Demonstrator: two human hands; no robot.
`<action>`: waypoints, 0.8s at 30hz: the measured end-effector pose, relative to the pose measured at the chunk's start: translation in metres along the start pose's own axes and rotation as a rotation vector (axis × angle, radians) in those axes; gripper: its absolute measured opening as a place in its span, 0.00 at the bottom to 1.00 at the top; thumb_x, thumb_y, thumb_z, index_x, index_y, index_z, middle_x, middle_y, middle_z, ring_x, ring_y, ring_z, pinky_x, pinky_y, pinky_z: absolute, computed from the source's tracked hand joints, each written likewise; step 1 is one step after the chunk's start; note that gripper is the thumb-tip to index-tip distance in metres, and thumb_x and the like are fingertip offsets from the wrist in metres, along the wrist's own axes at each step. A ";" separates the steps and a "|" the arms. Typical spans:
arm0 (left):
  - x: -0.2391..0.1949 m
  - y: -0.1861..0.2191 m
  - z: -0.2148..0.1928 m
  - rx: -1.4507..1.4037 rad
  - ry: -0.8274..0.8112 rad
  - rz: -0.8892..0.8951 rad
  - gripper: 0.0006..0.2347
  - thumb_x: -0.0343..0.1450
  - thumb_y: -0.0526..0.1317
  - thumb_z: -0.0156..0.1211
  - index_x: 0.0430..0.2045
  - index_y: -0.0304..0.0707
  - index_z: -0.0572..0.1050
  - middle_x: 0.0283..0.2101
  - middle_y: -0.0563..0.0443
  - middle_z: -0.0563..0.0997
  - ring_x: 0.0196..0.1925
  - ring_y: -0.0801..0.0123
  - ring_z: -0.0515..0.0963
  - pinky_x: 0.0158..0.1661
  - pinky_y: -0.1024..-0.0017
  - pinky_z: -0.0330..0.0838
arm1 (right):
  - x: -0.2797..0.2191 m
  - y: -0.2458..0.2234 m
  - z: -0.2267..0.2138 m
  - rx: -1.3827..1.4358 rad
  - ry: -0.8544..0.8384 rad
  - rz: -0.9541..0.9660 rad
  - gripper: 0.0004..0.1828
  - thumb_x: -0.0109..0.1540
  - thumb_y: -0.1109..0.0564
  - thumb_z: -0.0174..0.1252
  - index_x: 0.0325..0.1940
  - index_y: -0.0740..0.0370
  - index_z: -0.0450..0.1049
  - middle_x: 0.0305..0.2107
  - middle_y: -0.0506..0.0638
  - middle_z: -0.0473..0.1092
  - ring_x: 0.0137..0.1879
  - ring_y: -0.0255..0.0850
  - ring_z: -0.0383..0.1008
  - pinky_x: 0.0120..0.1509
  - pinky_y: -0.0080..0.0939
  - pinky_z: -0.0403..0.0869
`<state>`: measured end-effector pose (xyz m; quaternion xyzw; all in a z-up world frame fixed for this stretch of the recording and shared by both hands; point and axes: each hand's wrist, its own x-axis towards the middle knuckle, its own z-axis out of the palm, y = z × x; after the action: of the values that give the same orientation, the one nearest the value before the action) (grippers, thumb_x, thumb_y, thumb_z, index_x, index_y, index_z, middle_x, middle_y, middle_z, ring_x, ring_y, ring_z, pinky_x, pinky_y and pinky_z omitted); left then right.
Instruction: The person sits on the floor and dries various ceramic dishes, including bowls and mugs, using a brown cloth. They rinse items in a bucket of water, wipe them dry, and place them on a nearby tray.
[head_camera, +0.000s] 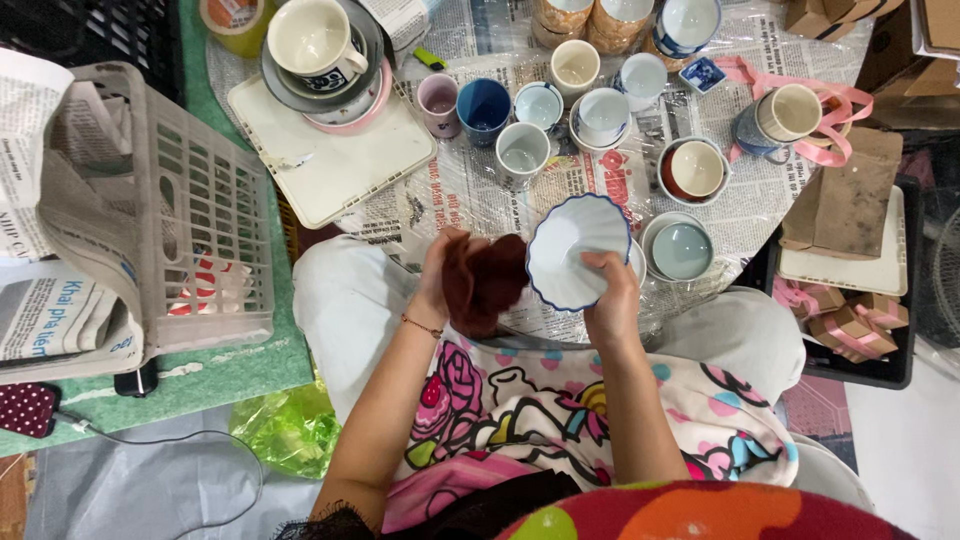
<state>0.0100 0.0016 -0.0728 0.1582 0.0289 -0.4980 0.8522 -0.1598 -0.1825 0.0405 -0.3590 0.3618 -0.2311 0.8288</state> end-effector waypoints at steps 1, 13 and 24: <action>-0.003 0.000 0.003 -0.065 -0.166 0.058 0.13 0.87 0.42 0.43 0.44 0.33 0.75 0.39 0.41 0.79 0.46 0.54 0.78 0.55 0.57 0.75 | 0.002 0.001 -0.002 0.001 -0.006 -0.030 0.14 0.63 0.58 0.51 0.47 0.72 0.73 0.44 0.58 0.73 0.50 0.47 0.77 0.56 0.45 0.76; -0.023 -0.052 0.080 0.556 0.052 0.161 0.17 0.79 0.37 0.51 0.62 0.27 0.69 0.58 0.40 0.76 0.56 0.62 0.77 0.58 0.63 0.72 | -0.005 0.031 -0.002 -0.768 -0.203 -0.360 0.16 0.68 0.58 0.45 0.55 0.68 0.72 0.54 0.57 0.71 0.58 0.46 0.72 0.69 0.43 0.66; -0.024 0.015 0.074 -0.131 -0.020 0.226 0.25 0.77 0.49 0.45 0.62 0.24 0.70 0.62 0.36 0.77 0.64 0.50 0.75 0.69 0.57 0.65 | -0.032 0.019 0.053 -0.862 -0.203 -0.297 0.17 0.64 0.64 0.46 0.57 0.64 0.56 0.51 0.59 0.65 0.59 0.46 0.67 0.67 0.42 0.63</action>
<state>0.0026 0.0068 0.0064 0.0997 0.0349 -0.3973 0.9116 -0.1371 -0.1276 0.0650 -0.7394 0.2863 -0.1396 0.5931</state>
